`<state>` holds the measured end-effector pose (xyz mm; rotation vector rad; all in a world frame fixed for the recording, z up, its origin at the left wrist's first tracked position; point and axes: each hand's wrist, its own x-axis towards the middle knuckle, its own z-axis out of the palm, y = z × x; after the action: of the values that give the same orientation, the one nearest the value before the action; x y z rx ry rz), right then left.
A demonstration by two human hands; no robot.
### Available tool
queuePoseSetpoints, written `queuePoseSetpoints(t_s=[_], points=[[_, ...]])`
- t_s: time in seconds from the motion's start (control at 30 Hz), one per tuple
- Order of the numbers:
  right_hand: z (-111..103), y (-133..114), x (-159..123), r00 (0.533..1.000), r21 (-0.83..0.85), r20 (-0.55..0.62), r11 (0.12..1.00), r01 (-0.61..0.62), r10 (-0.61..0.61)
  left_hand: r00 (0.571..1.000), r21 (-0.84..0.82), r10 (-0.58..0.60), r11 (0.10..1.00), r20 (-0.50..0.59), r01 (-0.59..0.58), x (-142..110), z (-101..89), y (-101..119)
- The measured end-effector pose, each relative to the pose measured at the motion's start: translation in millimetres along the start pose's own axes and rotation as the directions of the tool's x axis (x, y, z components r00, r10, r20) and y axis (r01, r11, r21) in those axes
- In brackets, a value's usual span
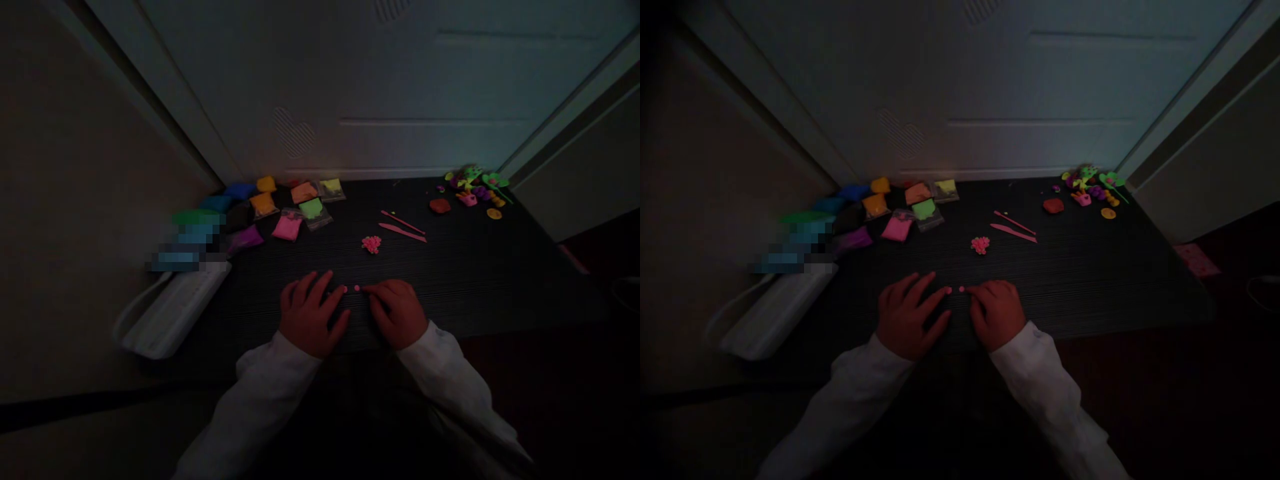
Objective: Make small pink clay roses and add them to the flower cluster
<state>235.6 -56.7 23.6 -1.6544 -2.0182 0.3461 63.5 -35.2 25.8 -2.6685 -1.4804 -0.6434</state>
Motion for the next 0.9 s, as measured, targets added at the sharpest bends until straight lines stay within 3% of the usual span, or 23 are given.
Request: queuePoseSetpoints(t_s=[0.9], points=[[0.1,-0.7,0.1,1.000,0.007,-0.014,1.000,0.003,-0.003,0.999,-0.004,0.008,1.000,0.045,-0.008,1.4,0.0,2.6]])
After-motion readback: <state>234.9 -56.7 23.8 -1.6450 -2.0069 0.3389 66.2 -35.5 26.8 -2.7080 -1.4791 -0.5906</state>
